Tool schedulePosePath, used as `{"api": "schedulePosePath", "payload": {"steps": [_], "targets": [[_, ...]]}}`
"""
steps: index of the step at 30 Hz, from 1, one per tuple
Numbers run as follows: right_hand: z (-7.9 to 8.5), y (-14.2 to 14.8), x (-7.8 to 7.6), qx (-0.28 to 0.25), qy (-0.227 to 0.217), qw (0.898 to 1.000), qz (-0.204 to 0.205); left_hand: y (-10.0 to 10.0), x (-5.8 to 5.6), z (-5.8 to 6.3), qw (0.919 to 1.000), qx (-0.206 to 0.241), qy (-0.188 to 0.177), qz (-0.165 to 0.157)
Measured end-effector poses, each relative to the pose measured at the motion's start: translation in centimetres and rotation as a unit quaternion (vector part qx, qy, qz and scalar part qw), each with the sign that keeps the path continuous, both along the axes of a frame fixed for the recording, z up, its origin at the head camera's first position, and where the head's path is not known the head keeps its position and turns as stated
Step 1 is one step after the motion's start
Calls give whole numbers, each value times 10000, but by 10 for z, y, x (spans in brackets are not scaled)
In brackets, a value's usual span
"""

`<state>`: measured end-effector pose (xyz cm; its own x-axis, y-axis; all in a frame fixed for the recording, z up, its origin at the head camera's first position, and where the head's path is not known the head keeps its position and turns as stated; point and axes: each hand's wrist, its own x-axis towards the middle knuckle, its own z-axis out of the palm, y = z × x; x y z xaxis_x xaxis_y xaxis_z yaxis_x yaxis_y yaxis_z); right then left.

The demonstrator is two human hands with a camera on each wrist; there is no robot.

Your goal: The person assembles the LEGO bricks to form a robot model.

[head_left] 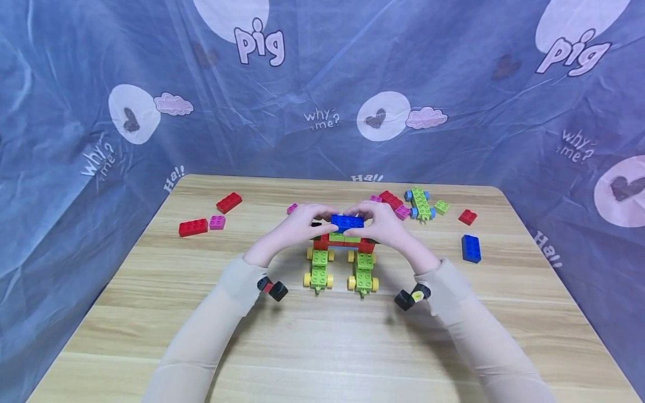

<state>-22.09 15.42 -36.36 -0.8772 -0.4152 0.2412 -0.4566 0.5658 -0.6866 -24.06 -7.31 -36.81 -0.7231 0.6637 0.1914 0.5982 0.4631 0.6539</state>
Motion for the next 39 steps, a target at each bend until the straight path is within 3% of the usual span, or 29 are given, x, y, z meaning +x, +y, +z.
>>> {"api": "schedulePosePath", "payload": {"steps": [17, 26, 39], "targets": [[-3, 19, 3, -259, -302, 9990, 181, -2, 1, -3, 10000, 11, 37, 38], [-4, 23, 4, -124, -369, 9987, 322, -3, 2, -4, 10000, -36, 22, 69], [3, 21, 5, 28, -509, 9983, 268, 0, 5, 1, 9990, -48, -325, 313]]}}
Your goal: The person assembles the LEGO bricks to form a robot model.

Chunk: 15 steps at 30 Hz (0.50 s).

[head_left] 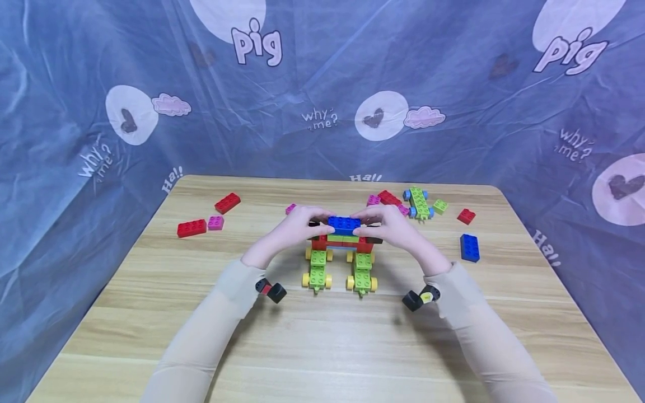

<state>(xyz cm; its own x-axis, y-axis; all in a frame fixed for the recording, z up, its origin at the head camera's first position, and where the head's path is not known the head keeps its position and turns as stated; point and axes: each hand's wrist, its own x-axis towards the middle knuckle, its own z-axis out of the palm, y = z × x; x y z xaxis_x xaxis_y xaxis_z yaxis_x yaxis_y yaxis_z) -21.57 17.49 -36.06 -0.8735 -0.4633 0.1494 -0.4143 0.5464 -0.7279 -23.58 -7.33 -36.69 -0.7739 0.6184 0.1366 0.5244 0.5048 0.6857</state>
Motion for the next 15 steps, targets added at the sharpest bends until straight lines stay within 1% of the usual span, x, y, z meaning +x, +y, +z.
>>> {"api": "schedulePosePath", "payload": {"steps": [9, 15], "targets": [[0, 1, 0, -44, -264, 9996, -70, 0, 1, -1, 9999, 82, -109, 0], [-1, 1, -2, -95, -313, 9995, -6, 0, 0, -1, 9999, 79, -144, 24]]}}
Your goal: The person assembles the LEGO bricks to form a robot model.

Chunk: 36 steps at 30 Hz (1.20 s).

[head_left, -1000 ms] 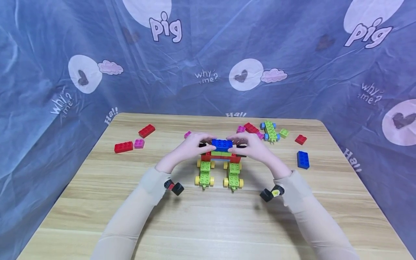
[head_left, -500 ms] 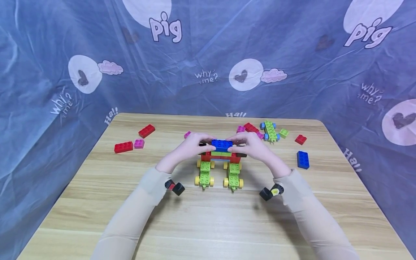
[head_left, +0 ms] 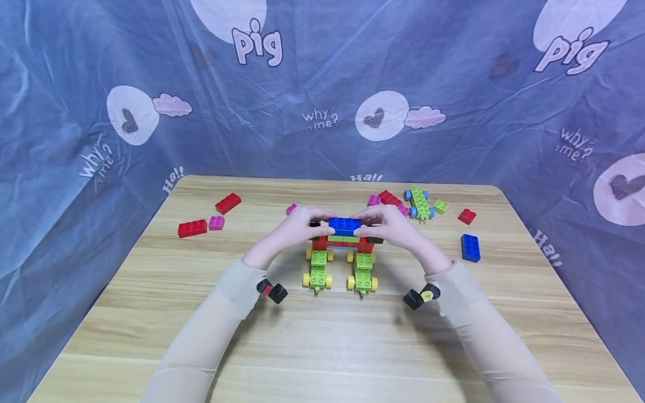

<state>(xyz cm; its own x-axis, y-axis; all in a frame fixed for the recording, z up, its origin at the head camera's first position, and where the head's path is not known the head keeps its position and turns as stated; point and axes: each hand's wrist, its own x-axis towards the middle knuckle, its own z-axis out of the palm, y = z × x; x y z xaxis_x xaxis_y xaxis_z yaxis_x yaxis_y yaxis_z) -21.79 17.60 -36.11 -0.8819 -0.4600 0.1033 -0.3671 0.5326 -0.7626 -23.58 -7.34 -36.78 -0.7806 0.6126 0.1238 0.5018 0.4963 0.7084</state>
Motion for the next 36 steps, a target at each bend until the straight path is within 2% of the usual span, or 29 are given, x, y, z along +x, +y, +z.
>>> {"api": "schedulePosePath", "payload": {"steps": [8, 14, 31, 36], "targets": [[1, 0, 0, 51, -39, 10000, -43, 0, 1, 6, 9996, 49, -275, -86], [1, -1, 0, 85, -37, 9999, -57, -1, -2, 5, 9992, 55, -383, -85], [-2, 0, -1, 41, -61, 10000, -10, 0, 0, 5, 9993, 16, -367, -60], [-3, 2, -2, 86, 64, 9999, 27, 0, -2, 3, 9996, -46, -288, -53]]}}
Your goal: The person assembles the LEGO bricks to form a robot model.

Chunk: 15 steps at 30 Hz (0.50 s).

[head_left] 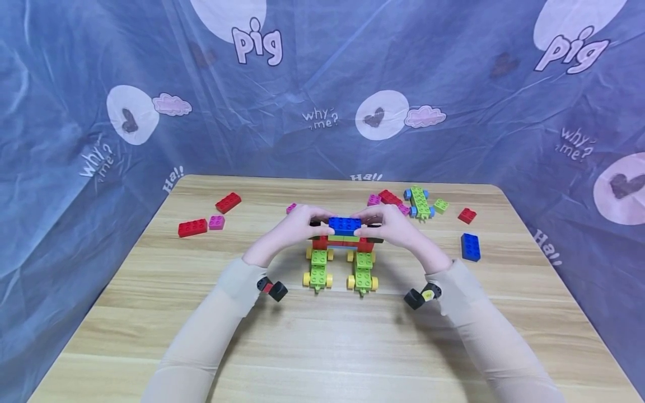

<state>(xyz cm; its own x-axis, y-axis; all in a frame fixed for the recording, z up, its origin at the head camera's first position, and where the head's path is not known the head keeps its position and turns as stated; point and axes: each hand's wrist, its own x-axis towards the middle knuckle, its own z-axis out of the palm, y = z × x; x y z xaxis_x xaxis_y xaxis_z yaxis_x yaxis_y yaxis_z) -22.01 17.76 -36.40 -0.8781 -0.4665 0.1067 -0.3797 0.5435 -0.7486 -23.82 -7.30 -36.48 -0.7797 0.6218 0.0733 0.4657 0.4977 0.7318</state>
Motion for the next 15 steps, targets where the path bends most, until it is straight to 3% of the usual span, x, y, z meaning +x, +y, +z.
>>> {"api": "schedulePosePath", "payload": {"steps": [9, 15], "targets": [[-5, 5, 4, -36, 300, 9995, 61, -3, -4, -3, 9987, -185, 399, -252], [-8, 23, 8, -345, 481, 9980, -217, -5, -5, -7, 9973, -181, 615, -359]]}}
